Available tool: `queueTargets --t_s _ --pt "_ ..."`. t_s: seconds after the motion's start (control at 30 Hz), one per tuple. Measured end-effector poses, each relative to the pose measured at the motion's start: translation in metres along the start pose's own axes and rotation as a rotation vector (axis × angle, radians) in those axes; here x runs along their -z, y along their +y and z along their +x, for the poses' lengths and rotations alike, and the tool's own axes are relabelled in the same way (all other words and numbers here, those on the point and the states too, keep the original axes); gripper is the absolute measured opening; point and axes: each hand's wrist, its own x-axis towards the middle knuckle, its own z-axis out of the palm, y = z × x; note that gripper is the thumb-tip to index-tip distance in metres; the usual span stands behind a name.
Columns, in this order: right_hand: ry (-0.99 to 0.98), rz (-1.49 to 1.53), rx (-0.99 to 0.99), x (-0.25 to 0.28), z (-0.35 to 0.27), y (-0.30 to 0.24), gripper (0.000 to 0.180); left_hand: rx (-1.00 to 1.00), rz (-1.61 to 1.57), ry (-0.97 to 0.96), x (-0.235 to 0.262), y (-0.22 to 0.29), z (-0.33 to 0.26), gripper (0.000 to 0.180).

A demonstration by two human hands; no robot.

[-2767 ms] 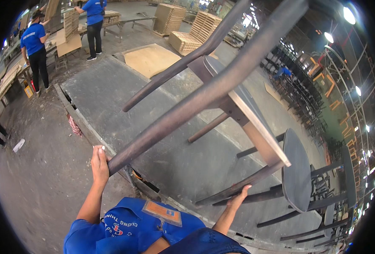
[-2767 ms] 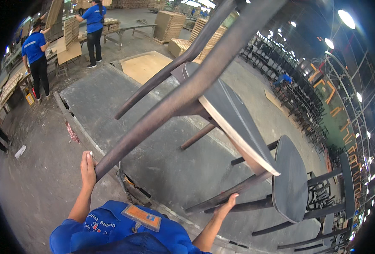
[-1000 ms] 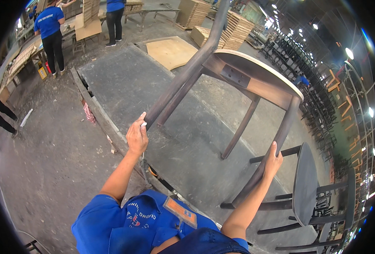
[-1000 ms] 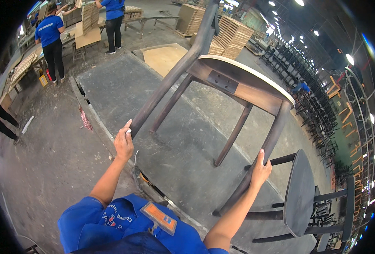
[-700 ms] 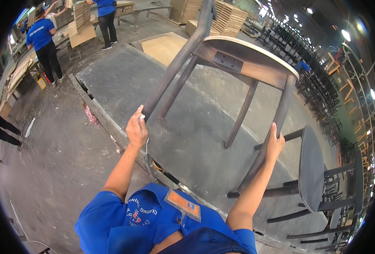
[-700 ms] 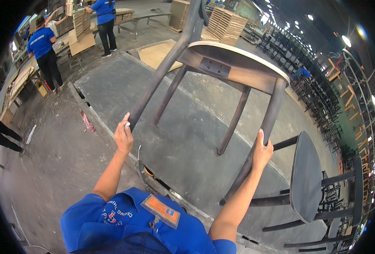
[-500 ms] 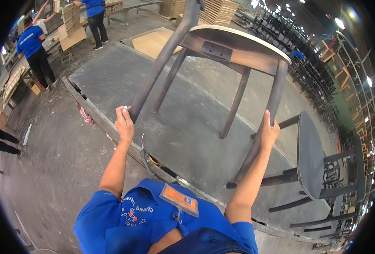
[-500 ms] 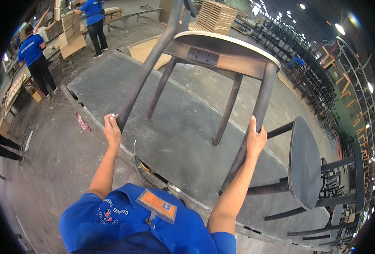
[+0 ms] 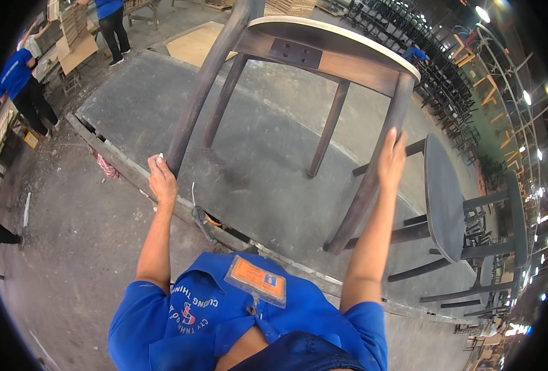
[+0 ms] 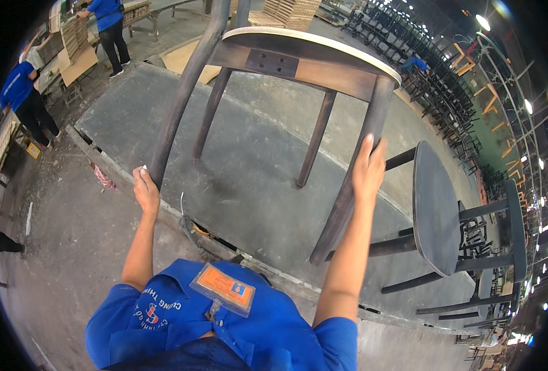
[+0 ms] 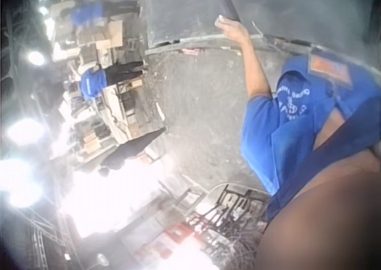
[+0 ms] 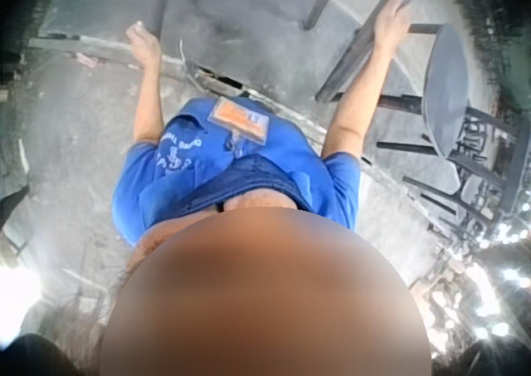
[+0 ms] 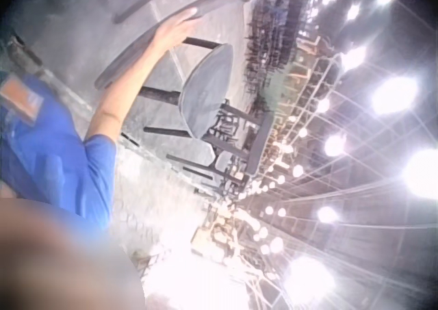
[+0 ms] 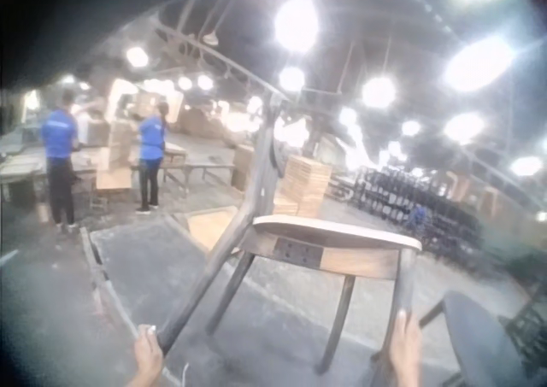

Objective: The person marks a dark wooden chair with a white marker, drawing lines on the seat and legs. The person then lifts and repositions the chair before continuing to mark additional areas.

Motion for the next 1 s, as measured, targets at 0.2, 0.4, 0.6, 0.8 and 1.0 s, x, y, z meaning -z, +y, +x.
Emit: queueTargets --t_s 0.2,0.4,0.6,0.8,1.0 --pt "-0.149 0.346 -0.031 -0.014 0.121 -0.029 0.055 -0.116 0.011 0.055 0.001 -0.007 -0.001 0.03" --pt "-0.28 0.655 -0.118 -0.009 0.079 -0.017 0.049 -0.066 -0.009 0.005 -0.002 -0.006 0.003 0.03" --pt "-0.32 0.827 -0.249 -0.002 0.047 -0.012 0.045 -0.095 -0.021 0.029 -0.005 -0.011 0.007 0.031" --pt "-0.42 0.859 -0.437 0.007 0.087 -0.025 0.047 -0.144 -0.07 0.011 -0.004 -0.017 0.006 0.031" --pt "-0.408 0.881 -0.413 -0.002 0.104 -0.036 0.053 -0.148 -0.065 0.007 -0.003 -0.014 0.005 0.03"
